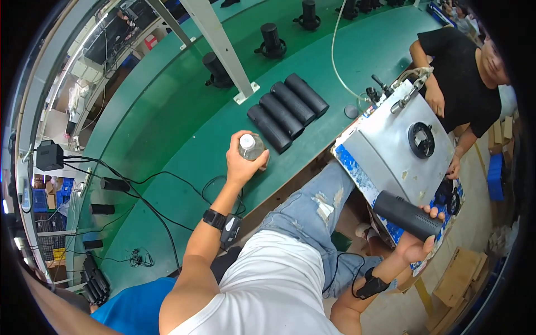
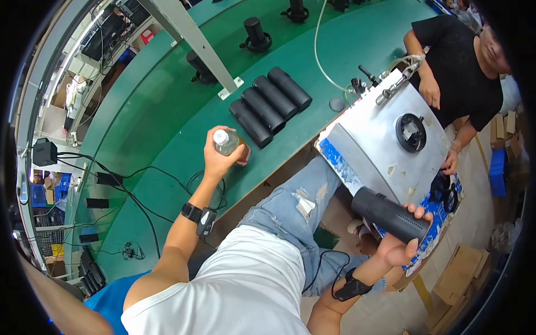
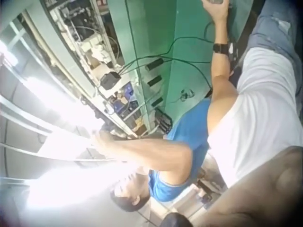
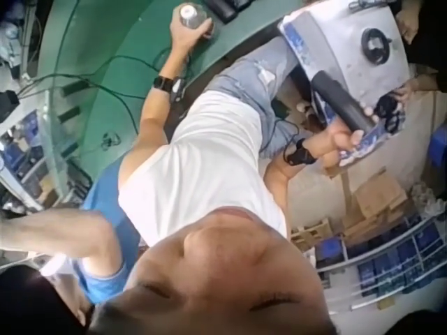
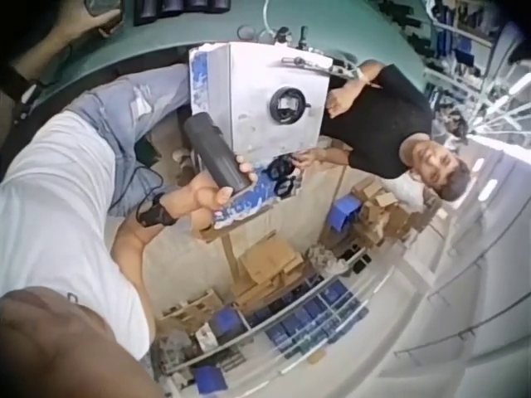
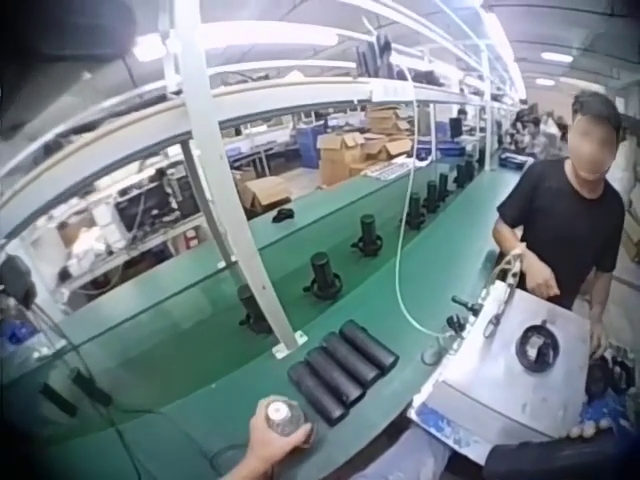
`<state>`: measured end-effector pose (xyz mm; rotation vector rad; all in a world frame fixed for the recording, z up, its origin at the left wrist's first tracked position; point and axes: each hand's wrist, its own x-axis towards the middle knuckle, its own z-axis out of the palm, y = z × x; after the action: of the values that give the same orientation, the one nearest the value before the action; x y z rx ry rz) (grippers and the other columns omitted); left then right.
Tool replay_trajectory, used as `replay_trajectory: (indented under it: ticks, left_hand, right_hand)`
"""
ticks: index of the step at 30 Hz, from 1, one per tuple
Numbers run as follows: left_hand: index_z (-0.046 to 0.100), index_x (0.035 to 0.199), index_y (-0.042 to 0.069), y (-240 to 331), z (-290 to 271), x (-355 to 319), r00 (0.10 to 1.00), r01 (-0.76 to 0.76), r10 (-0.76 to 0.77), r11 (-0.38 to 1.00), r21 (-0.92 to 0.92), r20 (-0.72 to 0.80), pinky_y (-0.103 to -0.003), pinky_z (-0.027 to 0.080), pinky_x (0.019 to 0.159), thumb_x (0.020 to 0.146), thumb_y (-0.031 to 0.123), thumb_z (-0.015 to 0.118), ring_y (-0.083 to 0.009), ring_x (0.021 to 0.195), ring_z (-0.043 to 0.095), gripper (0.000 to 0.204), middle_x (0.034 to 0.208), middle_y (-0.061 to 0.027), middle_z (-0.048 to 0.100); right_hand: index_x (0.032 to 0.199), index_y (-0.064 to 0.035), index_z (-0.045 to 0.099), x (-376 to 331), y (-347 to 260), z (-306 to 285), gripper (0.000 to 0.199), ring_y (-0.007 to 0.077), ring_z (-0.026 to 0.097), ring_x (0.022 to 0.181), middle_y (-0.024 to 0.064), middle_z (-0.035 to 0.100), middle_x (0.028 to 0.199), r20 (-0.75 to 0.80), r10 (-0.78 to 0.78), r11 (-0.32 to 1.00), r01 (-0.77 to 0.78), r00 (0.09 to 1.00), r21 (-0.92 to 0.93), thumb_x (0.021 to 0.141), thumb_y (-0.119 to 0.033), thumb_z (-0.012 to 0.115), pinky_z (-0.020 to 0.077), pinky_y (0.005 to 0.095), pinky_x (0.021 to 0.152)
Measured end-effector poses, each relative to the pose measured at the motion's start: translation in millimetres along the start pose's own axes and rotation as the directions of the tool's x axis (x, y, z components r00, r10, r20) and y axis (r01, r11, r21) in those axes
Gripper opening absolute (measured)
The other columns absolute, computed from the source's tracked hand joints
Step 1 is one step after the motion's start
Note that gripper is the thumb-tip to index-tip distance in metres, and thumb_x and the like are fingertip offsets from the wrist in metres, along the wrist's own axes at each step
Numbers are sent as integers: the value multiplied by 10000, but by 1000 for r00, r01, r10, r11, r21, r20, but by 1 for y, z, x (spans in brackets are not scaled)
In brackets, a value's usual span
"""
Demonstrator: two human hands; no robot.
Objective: The person picks up a speaker body, inserts it into a press machine, and removes it. They then fit a base onto the speaker body by hand and place the assembled unit onto the conveyor belt.
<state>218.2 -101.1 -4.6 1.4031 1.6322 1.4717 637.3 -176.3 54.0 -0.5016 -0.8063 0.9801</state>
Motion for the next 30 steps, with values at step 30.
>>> replay_trajectory:
  ticks: [30]
  left_hand:
    - [445, 1227, -25, 428, -36, 489, 682, -306, 624, 718, 626, -382, -397, 489, 877, 663, 614, 702, -359, 1004, 633, 891, 1097, -254, 623]
  right_hand:
    - [1154, -3, 435, 12, 2, 31, 592, 246, 492, 922, 131, 495, 965, -341, -20, 983, -44, 940, -177, 681, -243, 698, 404, 388, 920]
